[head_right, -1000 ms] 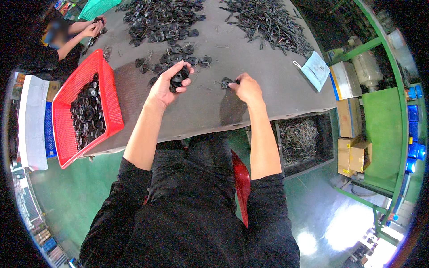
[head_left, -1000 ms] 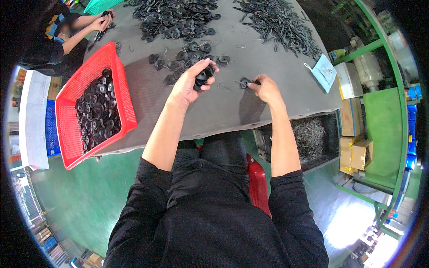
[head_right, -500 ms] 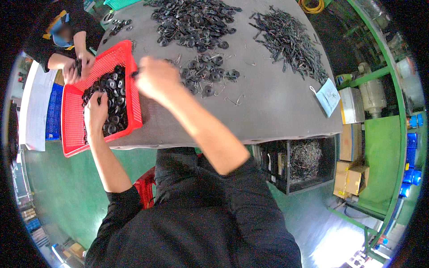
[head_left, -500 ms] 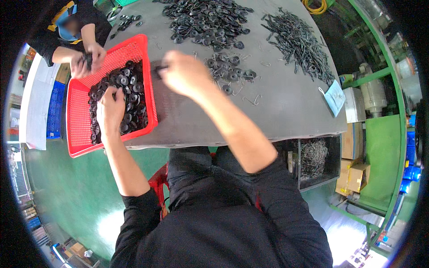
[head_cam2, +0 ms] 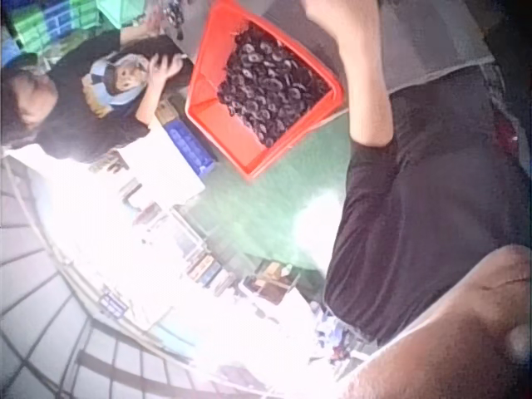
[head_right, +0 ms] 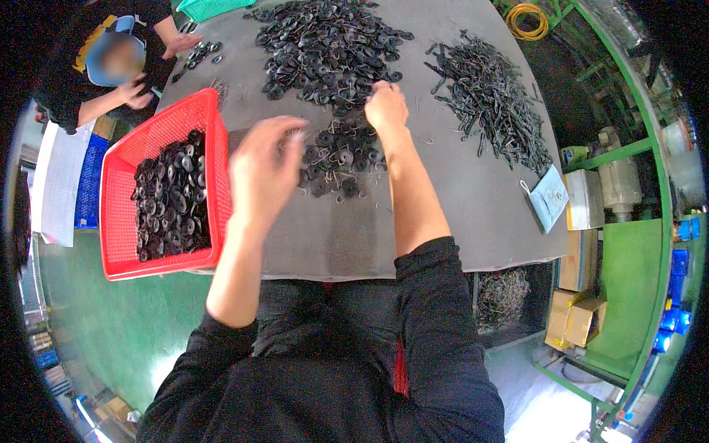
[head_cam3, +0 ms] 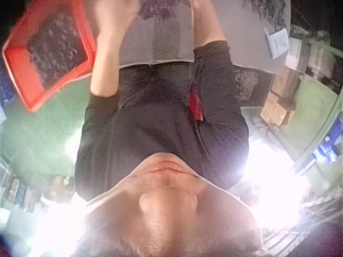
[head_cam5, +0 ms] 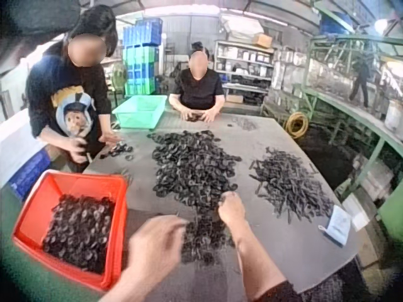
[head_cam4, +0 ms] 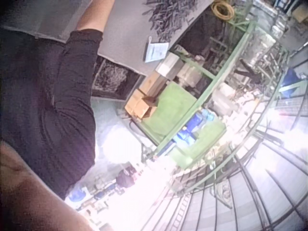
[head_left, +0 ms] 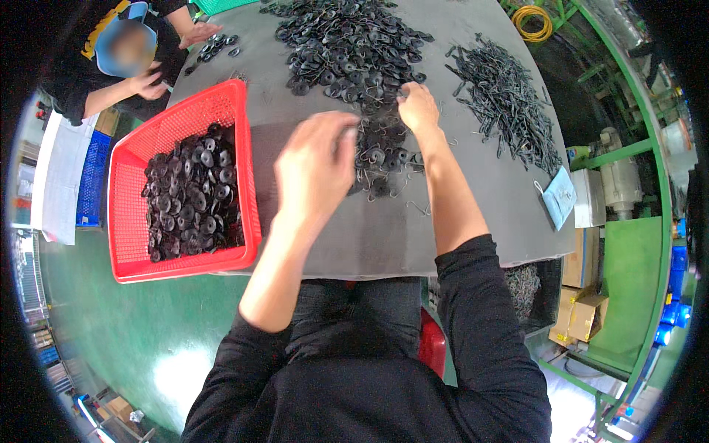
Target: The person sits at a table and repeatedly picks small black circular parts and metal hooks, inserts the hooks into the parts, and places the assembled units into a red basket. A coworker across the table performs similar assembly.
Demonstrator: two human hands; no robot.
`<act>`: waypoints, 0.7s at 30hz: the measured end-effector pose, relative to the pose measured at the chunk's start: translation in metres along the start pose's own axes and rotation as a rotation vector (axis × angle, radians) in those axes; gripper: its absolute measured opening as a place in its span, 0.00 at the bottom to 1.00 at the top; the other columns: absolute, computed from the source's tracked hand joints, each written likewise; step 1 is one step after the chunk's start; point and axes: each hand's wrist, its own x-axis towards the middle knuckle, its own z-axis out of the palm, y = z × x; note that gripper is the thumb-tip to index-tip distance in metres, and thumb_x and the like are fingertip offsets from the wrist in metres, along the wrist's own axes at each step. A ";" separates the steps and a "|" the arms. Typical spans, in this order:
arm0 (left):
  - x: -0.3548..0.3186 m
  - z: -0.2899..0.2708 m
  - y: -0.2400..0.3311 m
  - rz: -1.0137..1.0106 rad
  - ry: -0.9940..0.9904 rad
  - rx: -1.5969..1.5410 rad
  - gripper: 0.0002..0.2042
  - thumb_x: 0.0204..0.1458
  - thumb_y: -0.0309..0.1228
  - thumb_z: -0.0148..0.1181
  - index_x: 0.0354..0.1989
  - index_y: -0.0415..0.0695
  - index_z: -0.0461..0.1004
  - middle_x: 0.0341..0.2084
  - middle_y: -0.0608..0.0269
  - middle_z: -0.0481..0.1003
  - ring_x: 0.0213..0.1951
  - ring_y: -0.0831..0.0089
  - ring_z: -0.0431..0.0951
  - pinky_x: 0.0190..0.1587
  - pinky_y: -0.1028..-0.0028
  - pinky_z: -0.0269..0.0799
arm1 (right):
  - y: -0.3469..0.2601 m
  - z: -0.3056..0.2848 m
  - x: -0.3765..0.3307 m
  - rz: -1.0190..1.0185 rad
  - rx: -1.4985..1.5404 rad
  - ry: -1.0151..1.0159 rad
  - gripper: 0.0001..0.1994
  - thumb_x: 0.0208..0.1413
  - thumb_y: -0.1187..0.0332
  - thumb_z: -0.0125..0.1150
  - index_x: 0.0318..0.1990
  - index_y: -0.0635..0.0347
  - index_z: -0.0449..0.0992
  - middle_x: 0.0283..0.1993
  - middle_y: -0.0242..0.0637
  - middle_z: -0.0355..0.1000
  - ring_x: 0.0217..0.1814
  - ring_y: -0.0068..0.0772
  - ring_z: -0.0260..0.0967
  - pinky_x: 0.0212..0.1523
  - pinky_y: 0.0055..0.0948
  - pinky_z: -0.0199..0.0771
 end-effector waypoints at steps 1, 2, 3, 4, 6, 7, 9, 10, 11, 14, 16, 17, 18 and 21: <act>0.005 0.031 -0.009 -0.091 -0.112 -0.013 0.07 0.47 0.27 0.55 0.36 0.43 0.72 0.35 0.58 0.74 0.40 0.59 0.74 0.42 0.65 0.69 | 0.013 0.002 0.003 -0.053 -0.054 0.027 0.19 0.44 0.63 0.62 0.47 0.50 0.72 0.50 0.39 0.67 0.51 0.45 0.65 0.51 0.40 0.66; 0.009 0.057 -0.021 -0.151 -0.204 0.032 0.09 0.47 0.29 0.56 0.37 0.42 0.72 0.35 0.58 0.73 0.40 0.58 0.73 0.42 0.64 0.70 | 0.023 0.005 0.004 -0.108 -0.102 0.050 0.20 0.43 0.63 0.63 0.47 0.50 0.72 0.49 0.39 0.68 0.50 0.45 0.66 0.50 0.40 0.67; 0.012 0.086 -0.036 -0.118 -0.227 0.118 0.11 0.47 0.32 0.57 0.39 0.42 0.73 0.36 0.55 0.73 0.39 0.59 0.74 0.41 0.64 0.70 | 0.033 0.005 0.006 -0.155 -0.159 0.079 0.20 0.43 0.63 0.64 0.47 0.50 0.72 0.47 0.38 0.69 0.50 0.46 0.67 0.49 0.40 0.68; 0.016 0.107 -0.043 -0.156 -0.280 0.155 0.12 0.47 0.33 0.57 0.38 0.41 0.73 0.35 0.55 0.73 0.41 0.58 0.73 0.42 0.63 0.70 | 0.041 0.005 0.011 -0.148 -0.107 -0.011 0.21 0.42 0.63 0.65 0.48 0.49 0.72 0.45 0.37 0.70 0.48 0.47 0.67 0.48 0.41 0.68; 0.016 0.137 -0.058 -0.156 -0.242 0.222 0.10 0.46 0.33 0.58 0.36 0.42 0.74 0.35 0.56 0.73 0.41 0.57 0.73 0.41 0.62 0.70 | 0.047 0.003 0.014 -0.144 0.003 -0.198 0.23 0.40 0.63 0.66 0.49 0.46 0.72 0.42 0.34 0.72 0.45 0.48 0.69 0.46 0.43 0.68; 0.018 0.144 -0.064 -0.168 -0.298 0.225 0.09 0.46 0.32 0.59 0.35 0.43 0.74 0.35 0.57 0.73 0.40 0.57 0.73 0.41 0.62 0.70 | 0.052 0.001 0.009 -0.171 0.065 -0.119 0.17 0.43 0.66 0.65 0.43 0.53 0.74 0.34 0.33 0.74 0.38 0.40 0.72 0.39 0.37 0.71; 0.017 0.153 -0.074 -0.191 -0.409 0.221 0.07 0.45 0.32 0.60 0.33 0.44 0.75 0.34 0.59 0.73 0.39 0.58 0.73 0.40 0.62 0.70 | 0.061 -0.011 0.001 0.147 0.719 -0.226 0.11 0.45 0.68 0.63 0.37 0.57 0.74 0.32 0.33 0.73 0.36 0.31 0.72 0.34 0.31 0.71; 0.018 0.154 -0.077 -0.139 -0.329 0.130 0.05 0.44 0.30 0.61 0.29 0.46 0.76 0.32 0.60 0.74 0.36 0.61 0.74 0.38 0.63 0.70 | 0.066 -0.020 -0.003 0.314 1.044 -0.262 0.08 0.45 0.68 0.63 0.34 0.60 0.75 0.32 0.34 0.72 0.34 0.27 0.72 0.31 0.27 0.71; 0.021 0.153 -0.081 -0.069 -0.235 0.030 0.04 0.43 0.30 0.62 0.28 0.45 0.76 0.30 0.60 0.74 0.36 0.61 0.73 0.38 0.64 0.69 | 0.072 -0.025 -0.008 0.310 1.134 -0.295 0.06 0.46 0.68 0.62 0.27 0.62 0.73 0.26 0.33 0.70 0.31 0.19 0.70 0.26 0.21 0.67; 0.026 0.134 -0.077 -0.205 -0.113 -0.182 0.05 0.42 0.29 0.63 0.28 0.43 0.77 0.24 0.65 0.75 0.30 0.69 0.74 0.35 0.72 0.69 | 0.062 -0.050 -0.023 0.326 0.833 -0.532 0.10 0.42 0.64 0.66 0.26 0.61 0.74 0.22 0.33 0.69 0.30 0.19 0.70 0.26 0.21 0.67; 0.025 0.131 -0.089 -0.516 -0.449 -0.491 0.07 0.46 0.31 0.63 0.30 0.41 0.77 0.24 0.69 0.75 0.27 0.79 0.72 0.32 0.79 0.67 | 0.055 -0.037 -0.028 0.164 0.254 -0.463 0.20 0.36 0.52 0.69 0.29 0.61 0.77 0.28 0.43 0.75 0.36 0.35 0.73 0.37 0.33 0.71; 0.025 0.130 -0.093 -0.582 -0.368 -0.502 0.08 0.47 0.32 0.62 0.31 0.41 0.77 0.23 0.70 0.74 0.26 0.82 0.71 0.30 0.81 0.65 | 0.052 -0.032 -0.033 0.141 0.177 -0.397 0.20 0.36 0.52 0.68 0.31 0.58 0.78 0.32 0.43 0.75 0.39 0.39 0.73 0.41 0.35 0.71; 0.026 0.125 -0.094 -0.646 -0.290 -0.510 0.08 0.48 0.32 0.62 0.32 0.40 0.77 0.22 0.72 0.73 0.25 0.85 0.69 0.29 0.82 0.64 | 0.037 -0.034 -0.041 0.119 0.103 -0.329 0.19 0.37 0.51 0.67 0.33 0.55 0.79 0.35 0.43 0.75 0.42 0.43 0.72 0.44 0.37 0.70; 0.028 0.116 -0.099 -0.732 -0.297 -0.512 0.10 0.48 0.35 0.62 0.28 0.41 0.76 0.18 0.72 0.72 0.20 0.87 0.66 0.22 0.83 0.60 | 0.026 -0.015 -0.038 0.164 0.123 -0.228 0.16 0.38 0.54 0.65 0.33 0.51 0.79 0.39 0.40 0.75 0.44 0.43 0.72 0.46 0.36 0.70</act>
